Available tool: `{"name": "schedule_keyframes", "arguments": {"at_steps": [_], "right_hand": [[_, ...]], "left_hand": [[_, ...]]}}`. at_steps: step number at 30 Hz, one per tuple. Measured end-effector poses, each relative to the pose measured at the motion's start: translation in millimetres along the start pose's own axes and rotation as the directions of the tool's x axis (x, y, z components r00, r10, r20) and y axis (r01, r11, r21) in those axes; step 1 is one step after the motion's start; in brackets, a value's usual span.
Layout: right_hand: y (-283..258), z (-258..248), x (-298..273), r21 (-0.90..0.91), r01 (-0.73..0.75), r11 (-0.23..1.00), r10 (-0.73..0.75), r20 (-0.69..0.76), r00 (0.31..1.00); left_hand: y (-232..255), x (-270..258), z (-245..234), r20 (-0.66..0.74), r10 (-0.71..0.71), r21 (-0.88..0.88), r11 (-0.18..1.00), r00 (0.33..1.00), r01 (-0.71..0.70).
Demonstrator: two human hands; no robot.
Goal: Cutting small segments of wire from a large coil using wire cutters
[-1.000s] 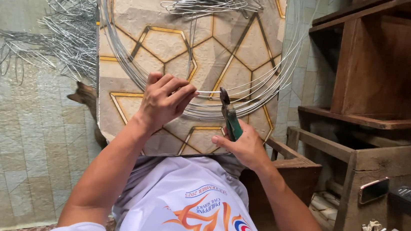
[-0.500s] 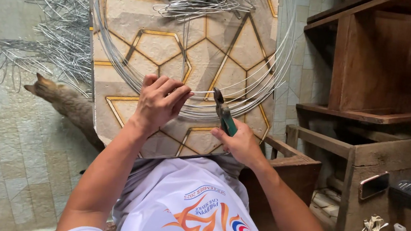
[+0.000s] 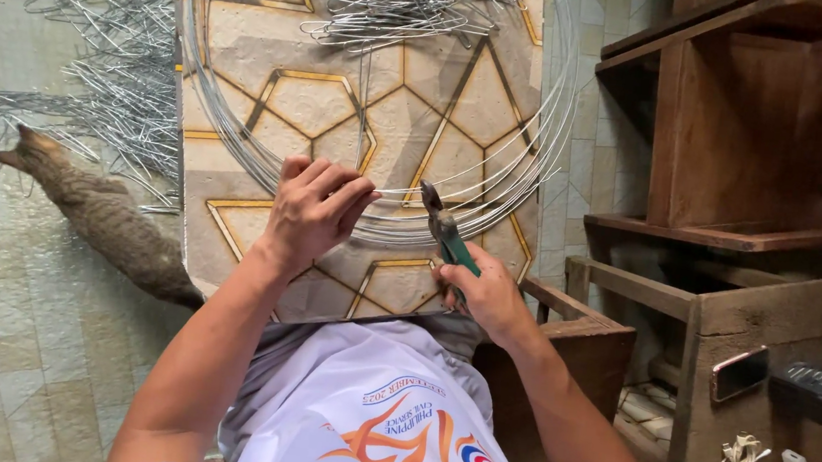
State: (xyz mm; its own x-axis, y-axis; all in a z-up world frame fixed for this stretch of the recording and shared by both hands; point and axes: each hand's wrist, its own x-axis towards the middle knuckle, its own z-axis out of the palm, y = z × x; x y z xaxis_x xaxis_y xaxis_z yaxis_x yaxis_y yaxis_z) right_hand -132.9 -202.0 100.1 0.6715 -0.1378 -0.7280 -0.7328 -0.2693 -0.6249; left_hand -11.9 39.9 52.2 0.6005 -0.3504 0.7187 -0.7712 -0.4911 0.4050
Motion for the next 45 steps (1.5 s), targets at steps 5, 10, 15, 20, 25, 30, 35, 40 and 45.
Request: {"name": "schedule_keyframes", "arguments": {"at_steps": [5,10,15,20,25,30,35,40,45], "right_hand": [[-15,-5,-9,-0.123,-0.030,0.992,0.026,-0.029,0.999],[-21,-3,-12,-0.190,-0.017,0.982,0.019,0.008,1.000],[-10,6,-7,-0.103,-0.004,0.995,-0.001,-0.051,0.999],[1,9,1,-0.157,-0.013,0.988,-0.001,-0.087,0.996],[-1,10,-1,-0.184,-0.017,0.983,0.000,-0.091,0.996],[-1,11,0,-0.172,-0.023,0.985,0.002,-0.119,0.993],[6,11,1,-0.185,-0.010,0.983,-0.014,-0.128,0.992],[5,13,1,-0.196,-0.014,0.981,-0.012,-0.133,0.991],[0,14,2,-0.256,-0.036,0.966,-0.002,-0.145,0.989]], "left_hand": [[2,-1,3,-0.016,0.001,-0.008,1.000,1.000,-0.001],[2,0,2,-0.013,-0.010,-0.034,0.999,1.000,0.010],[0,-1,3,-0.001,-0.010,-0.003,1.000,1.000,0.010],[-1,-4,4,0.038,-0.010,-0.001,1.000,0.999,0.010],[-2,-4,5,0.045,-0.011,-0.001,1.000,0.999,0.011],[-3,-6,6,0.051,-0.011,-0.012,1.000,0.999,0.011],[-1,-4,5,0.042,-0.017,-0.019,1.000,0.999,0.017],[1,-2,2,0.036,-0.023,-0.026,0.999,0.999,0.024],[-2,-5,6,0.032,-0.017,-0.030,0.999,0.999,0.018]]}}
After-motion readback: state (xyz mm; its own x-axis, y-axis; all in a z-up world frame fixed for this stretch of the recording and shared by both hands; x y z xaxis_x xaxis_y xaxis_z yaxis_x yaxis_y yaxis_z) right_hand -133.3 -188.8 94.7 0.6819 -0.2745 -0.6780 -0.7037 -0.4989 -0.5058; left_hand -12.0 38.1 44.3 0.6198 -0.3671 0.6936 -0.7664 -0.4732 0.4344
